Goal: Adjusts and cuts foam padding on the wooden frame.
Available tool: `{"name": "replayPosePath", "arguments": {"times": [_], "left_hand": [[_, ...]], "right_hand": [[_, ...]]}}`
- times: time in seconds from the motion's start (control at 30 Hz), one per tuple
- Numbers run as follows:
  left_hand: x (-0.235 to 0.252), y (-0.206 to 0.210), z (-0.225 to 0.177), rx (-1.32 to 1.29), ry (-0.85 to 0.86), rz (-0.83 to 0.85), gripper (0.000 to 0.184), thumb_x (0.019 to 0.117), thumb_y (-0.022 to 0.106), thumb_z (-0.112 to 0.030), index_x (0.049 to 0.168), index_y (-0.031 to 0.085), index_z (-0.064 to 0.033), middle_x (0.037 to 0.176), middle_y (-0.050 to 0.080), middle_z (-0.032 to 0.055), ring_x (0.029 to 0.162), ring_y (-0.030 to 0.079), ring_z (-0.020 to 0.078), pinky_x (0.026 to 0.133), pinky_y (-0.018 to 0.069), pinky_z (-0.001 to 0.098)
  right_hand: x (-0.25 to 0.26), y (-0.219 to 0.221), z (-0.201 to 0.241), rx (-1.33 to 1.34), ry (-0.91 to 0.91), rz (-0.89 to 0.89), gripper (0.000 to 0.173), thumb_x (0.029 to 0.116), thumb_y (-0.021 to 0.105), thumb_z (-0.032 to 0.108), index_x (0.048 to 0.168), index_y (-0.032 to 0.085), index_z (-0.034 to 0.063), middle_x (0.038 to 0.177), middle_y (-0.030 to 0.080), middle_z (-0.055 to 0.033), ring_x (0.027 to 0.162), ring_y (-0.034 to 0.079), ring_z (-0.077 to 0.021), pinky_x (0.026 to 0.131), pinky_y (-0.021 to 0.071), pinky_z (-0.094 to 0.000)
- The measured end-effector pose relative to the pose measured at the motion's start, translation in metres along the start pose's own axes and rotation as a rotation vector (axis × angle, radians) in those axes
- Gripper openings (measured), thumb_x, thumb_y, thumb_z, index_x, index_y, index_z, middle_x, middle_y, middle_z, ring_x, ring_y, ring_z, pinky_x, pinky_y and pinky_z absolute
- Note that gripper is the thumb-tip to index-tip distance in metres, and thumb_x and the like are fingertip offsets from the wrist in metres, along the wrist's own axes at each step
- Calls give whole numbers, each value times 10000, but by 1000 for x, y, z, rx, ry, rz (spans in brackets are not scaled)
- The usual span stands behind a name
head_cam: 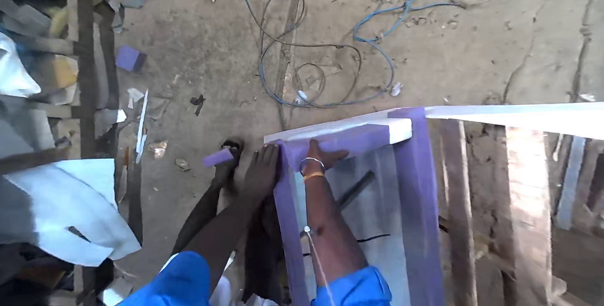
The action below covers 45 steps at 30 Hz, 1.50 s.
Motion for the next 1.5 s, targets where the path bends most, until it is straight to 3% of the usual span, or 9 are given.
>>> {"name": "replayPosePath", "arguments": {"times": [0.17,0.33,0.43,0.53,0.67,0.77,1.0,1.17,1.5], "left_hand": [[30,23,7,117,74,-55,826,979,613,-362,1656,192,-143,1730,151,46,1591,149,234,1260,160,571],[24,32,24,90,48,-74,759,1010,568,-357,1651,222,-146,1730,155,41,1593,140,228,1264,139,597],[25,45,39,53,28,-60,909,950,622,-563,1649,229,-135,1726,162,77,1595,129,260,1259,79,618],[21,53,43,74,85,-108,914,954,553,-650,1646,243,-140,1721,179,87,1593,141,261,1252,110,620],[20,2,30,-3,24,76,815,1001,591,-489,1628,274,-76,1703,230,122,1582,183,300,1250,118,611],[21,14,33,31,29,29,747,1014,557,-426,1624,292,-87,1693,262,118,1569,236,288,1244,169,616],[24,28,40,51,31,75,801,991,589,-434,1645,240,-130,1720,182,96,1590,157,254,1260,140,601],[23,22,39,30,53,6,782,985,588,-462,1624,304,-112,1693,266,108,1572,231,265,1252,187,587],[26,52,48,27,130,-136,885,940,615,-578,1641,266,-167,1717,207,58,1586,178,244,1251,173,598]], "right_hand": [[-19,-12,-5,55,-110,-51,997,870,800,266,1627,152,231,1447,488,-301,1224,566,-471,902,521,-644],[-17,-4,4,90,-135,-127,922,899,773,168,1630,213,201,1501,474,-251,1288,553,-406,989,506,-585],[-13,-9,28,138,-146,-78,928,923,731,132,1642,146,191,1598,363,-215,1396,464,-378,1074,464,-558],[-8,5,16,25,-113,-76,952,906,759,220,1640,153,229,1539,438,-246,1327,513,-439,1000,477,-640],[7,30,-7,-106,-126,-143,958,889,784,202,1641,190,196,1491,469,-285,1315,521,-448,1034,472,-600],[14,40,-21,-121,-129,-163,971,870,807,171,1632,205,161,1476,475,-297,1293,540,-445,1022,489,-577],[15,54,-28,-131,-168,-168,977,875,799,179,1635,186,155,1504,431,-305,1324,513,-437,1044,482,-546],[14,64,-31,-113,-185,-181,999,851,807,153,1631,181,135,1542,393,-290,1378,469,-420,1090,455,-529],[18,71,-35,-206,-170,-194,1020,873,796,253,1634,124,157,1507,397,-329,1301,516,-473,998,503,-582]]}}
Point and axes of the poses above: each hand's wrist, its own x-axis towards the middle knuckle, its own y-axis out of the palm, z = x × y, the point moved 1 cm from there along x, towards the middle knuckle
